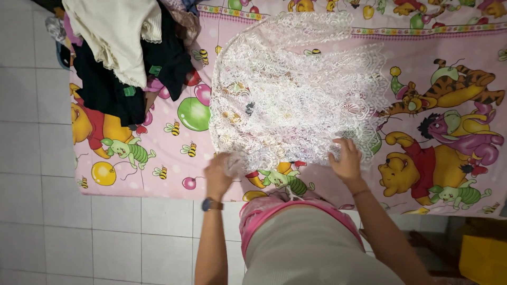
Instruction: A person spreads out and folds a white lace garment into a neat square on a bed.
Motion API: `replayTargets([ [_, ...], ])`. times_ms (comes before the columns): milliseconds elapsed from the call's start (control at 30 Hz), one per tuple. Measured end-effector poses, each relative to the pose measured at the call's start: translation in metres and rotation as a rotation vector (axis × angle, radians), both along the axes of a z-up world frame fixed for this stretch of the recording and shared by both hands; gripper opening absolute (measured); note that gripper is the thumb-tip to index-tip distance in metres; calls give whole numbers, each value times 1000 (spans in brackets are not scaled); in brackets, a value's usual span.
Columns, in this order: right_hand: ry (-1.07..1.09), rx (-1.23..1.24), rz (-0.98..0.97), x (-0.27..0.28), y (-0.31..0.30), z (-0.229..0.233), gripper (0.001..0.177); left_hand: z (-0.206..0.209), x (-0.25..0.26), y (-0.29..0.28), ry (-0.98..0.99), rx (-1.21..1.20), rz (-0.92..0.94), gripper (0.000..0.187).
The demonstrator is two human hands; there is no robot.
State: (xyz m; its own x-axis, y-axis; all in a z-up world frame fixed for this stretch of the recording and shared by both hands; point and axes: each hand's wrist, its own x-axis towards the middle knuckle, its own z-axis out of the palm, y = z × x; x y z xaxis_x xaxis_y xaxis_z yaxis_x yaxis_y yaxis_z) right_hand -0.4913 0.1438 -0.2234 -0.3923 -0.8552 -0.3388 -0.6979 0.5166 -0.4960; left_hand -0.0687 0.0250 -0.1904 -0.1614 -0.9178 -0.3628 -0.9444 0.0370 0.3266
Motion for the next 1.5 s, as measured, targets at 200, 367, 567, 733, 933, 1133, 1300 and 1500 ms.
replayTargets([
  [200, 309, -195, 229, -32, 43, -24, 33, -73, -55, 50, -99, -29, -363, 61],
  [367, 572, -138, 137, -53, 90, -70, 29, -80, -30, 36, 236, -63, -109, 31],
  [567, 386, -184, 62, -118, 92, -71, 12, 110, 7, -37, 398, 59, 198, 24],
  [733, -234, -57, -231, -132, 35, 8, 19, 193, -10, -111, 259, -46, 226, 29],
  [933, -149, 298, -219, -195, -13, -68, 26, 232, -108, -223, 223, -182, -58, 34],
  [1133, 160, 487, -61, -185, -86, -12, 25, 171, -175, -310, 288, -350, -251, 21],
  [1300, 230, 242, -109, -194, -100, -43, 30, 127, -181, -308, 624, -411, -344, 27],
  [1500, 103, -145, -645, -175, -66, -83, 40, -1, -96, -254, 389, -188, 38, 40],
])
